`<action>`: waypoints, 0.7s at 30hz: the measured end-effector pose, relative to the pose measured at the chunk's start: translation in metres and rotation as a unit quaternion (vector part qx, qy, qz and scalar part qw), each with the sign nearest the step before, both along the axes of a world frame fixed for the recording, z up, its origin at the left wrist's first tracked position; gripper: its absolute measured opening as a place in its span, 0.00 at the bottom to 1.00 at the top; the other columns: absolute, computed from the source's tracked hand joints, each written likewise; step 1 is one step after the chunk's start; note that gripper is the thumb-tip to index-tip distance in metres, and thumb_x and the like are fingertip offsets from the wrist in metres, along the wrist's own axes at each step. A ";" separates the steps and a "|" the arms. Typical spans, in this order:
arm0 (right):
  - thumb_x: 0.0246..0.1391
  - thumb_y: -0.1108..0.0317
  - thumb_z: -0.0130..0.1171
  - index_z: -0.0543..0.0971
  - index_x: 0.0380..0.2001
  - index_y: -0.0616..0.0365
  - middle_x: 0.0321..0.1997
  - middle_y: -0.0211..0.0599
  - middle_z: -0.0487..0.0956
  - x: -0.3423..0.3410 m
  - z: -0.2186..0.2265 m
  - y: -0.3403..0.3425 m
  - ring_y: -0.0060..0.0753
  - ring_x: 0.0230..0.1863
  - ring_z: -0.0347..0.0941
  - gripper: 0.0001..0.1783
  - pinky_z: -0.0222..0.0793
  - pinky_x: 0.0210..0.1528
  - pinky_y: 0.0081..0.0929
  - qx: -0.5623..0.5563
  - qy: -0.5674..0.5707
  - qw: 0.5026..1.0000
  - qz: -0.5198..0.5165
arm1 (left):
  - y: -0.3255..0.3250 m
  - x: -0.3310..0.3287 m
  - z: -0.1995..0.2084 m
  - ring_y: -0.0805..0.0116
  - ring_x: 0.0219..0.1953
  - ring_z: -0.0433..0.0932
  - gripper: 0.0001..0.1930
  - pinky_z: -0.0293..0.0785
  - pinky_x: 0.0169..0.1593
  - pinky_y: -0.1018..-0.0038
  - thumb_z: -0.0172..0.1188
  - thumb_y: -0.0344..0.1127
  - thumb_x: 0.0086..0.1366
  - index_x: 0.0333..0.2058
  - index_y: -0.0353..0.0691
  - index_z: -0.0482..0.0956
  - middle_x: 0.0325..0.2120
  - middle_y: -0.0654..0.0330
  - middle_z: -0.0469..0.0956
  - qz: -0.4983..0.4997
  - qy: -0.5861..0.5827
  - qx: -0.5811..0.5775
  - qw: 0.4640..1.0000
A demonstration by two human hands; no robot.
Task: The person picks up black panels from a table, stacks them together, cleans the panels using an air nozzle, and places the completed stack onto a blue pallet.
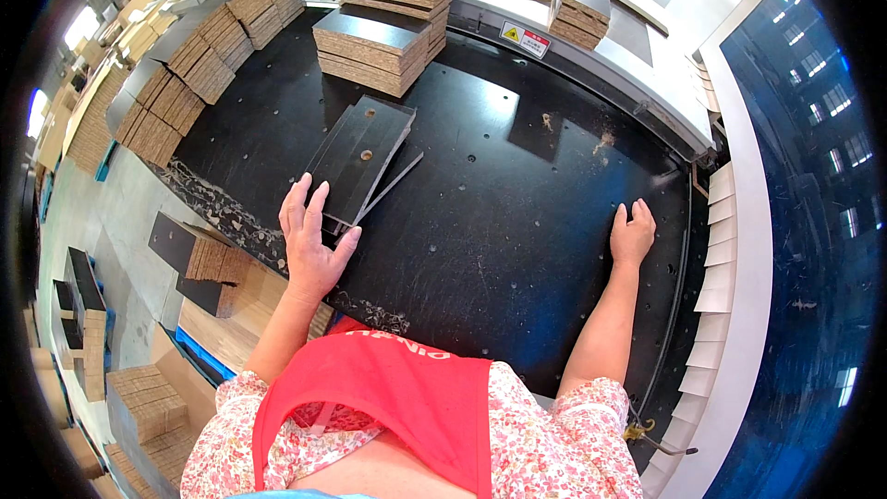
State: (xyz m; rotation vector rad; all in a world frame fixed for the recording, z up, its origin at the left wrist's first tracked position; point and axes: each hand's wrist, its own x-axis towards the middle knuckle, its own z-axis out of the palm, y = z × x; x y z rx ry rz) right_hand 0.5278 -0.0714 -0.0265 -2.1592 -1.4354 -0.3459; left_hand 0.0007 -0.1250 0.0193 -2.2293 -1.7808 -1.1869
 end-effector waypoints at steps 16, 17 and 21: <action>0.59 0.58 0.58 0.80 0.49 0.68 0.60 0.48 0.77 -0.003 0.003 -0.001 0.50 0.62 0.70 0.24 0.63 0.66 0.41 -0.009 0.015 1.000 -0.004 | 0.001 -0.001 -0.002 0.42 0.67 0.57 0.38 0.52 0.68 0.51 0.69 0.45 0.55 0.62 0.37 0.66 0.66 0.45 0.59 -0.003 0.002 0.009 1.000; 0.59 0.58 0.58 0.80 0.49 0.68 0.60 0.48 0.77 -0.003 0.003 -0.001 0.50 0.62 0.70 0.24 0.63 0.66 0.40 -0.009 0.014 1.000 -0.004 | 0.001 -0.001 -0.002 0.42 0.67 0.56 0.38 0.52 0.68 0.51 0.69 0.45 0.55 0.62 0.37 0.66 0.66 0.45 0.59 -0.003 0.002 0.009 1.000; 0.59 0.58 0.58 0.80 0.50 0.68 0.60 0.48 0.77 -0.003 0.003 -0.001 0.50 0.62 0.70 0.24 0.63 0.66 0.40 -0.011 0.012 1.000 -0.007 | 0.001 -0.001 -0.002 0.42 0.67 0.56 0.38 0.52 0.68 0.51 0.70 0.44 0.55 0.62 0.37 0.66 0.66 0.45 0.58 -0.001 0.002 0.003 1.000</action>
